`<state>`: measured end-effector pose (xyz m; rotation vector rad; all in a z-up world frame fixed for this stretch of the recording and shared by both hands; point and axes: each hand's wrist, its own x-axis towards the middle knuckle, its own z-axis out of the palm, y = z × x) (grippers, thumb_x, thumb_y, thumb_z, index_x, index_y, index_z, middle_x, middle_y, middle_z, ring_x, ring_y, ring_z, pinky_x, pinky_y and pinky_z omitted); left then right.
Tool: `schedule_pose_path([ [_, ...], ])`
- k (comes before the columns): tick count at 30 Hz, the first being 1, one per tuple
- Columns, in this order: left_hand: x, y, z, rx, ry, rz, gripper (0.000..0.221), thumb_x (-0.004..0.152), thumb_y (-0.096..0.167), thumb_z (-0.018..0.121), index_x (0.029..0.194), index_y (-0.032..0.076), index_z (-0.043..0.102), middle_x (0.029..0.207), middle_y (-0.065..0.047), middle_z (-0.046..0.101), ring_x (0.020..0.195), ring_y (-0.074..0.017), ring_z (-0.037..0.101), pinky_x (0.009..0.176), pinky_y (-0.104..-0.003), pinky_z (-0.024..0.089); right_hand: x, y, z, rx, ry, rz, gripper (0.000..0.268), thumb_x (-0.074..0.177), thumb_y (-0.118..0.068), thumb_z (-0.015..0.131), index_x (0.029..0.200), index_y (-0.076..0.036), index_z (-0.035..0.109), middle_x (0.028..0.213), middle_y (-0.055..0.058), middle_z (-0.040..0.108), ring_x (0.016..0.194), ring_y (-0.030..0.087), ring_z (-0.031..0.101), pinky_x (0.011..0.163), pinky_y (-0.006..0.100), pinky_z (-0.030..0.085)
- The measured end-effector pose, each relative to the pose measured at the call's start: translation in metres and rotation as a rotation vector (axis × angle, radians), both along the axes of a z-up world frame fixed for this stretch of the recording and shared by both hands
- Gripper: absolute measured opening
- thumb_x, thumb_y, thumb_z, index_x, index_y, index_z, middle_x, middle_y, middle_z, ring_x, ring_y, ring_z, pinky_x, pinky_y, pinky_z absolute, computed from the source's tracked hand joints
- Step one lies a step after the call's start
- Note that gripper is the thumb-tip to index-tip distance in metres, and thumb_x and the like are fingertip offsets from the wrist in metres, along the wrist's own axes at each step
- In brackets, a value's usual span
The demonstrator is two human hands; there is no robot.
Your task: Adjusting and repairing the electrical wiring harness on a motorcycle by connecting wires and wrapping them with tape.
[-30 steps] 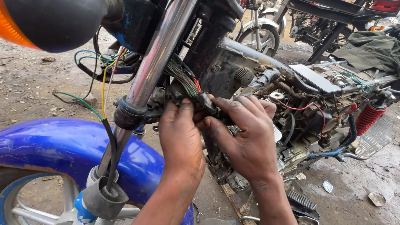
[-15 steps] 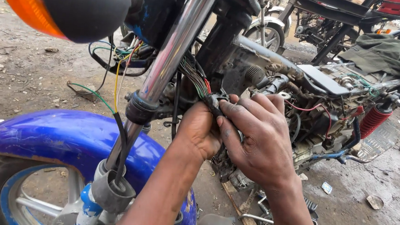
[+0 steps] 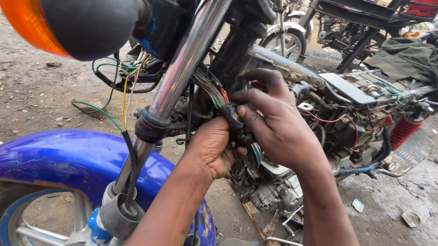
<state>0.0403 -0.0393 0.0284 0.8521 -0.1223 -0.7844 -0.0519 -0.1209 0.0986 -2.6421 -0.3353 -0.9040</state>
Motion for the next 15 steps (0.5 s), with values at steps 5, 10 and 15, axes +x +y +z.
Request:
schedule_pose_path([
  [5, -0.014, 0.018, -0.004, -0.178, -0.042, 0.087, 0.008, 0.09, 0.024, 0.068, 0.096, 0.018, 0.07, 0.08, 0.002, 0.067, 0.072, -0.0088, 0.06, 0.047, -0.023, 0.043, -0.01, 0.009, -0.002, -0.029, -0.15, 0.006, 0.01, 0.097, -0.017, 0.062, 0.093, -0.008, 0.059, 0.124, 0.012, 0.06, 0.118, 0.029, 0.055, 0.099, 0.045, 0.04],
  [10, -0.024, 0.03, -0.036, -0.686, -0.142, 0.127, 0.026, 0.096, 0.007, 0.066, 0.121, 0.008, 0.062, 0.106, -0.007, 0.067, 0.094, -0.0139, 0.063, 0.084, -0.025, 0.053, -0.029, 0.049, -0.022, -0.18, -0.29, -0.109, 0.014, 0.097, -0.014, 0.057, 0.088, -0.004, 0.054, 0.098, 0.013, 0.054, 0.094, 0.03, 0.048, 0.087, 0.044, 0.036],
  [15, -0.035, 0.043, -0.03, -0.656, -0.035, 0.204, 0.018, 0.099, 0.011, 0.06, 0.116, 0.011, 0.066, 0.117, -0.008, 0.071, 0.092, -0.0186, 0.062, 0.069, -0.027, 0.045, -0.039, 0.063, -0.042, -0.219, -0.298, -0.217, 0.02, 0.1, -0.015, 0.052, 0.084, -0.004, 0.05, 0.091, 0.014, 0.052, 0.086, 0.033, 0.046, 0.081, 0.046, 0.038],
])
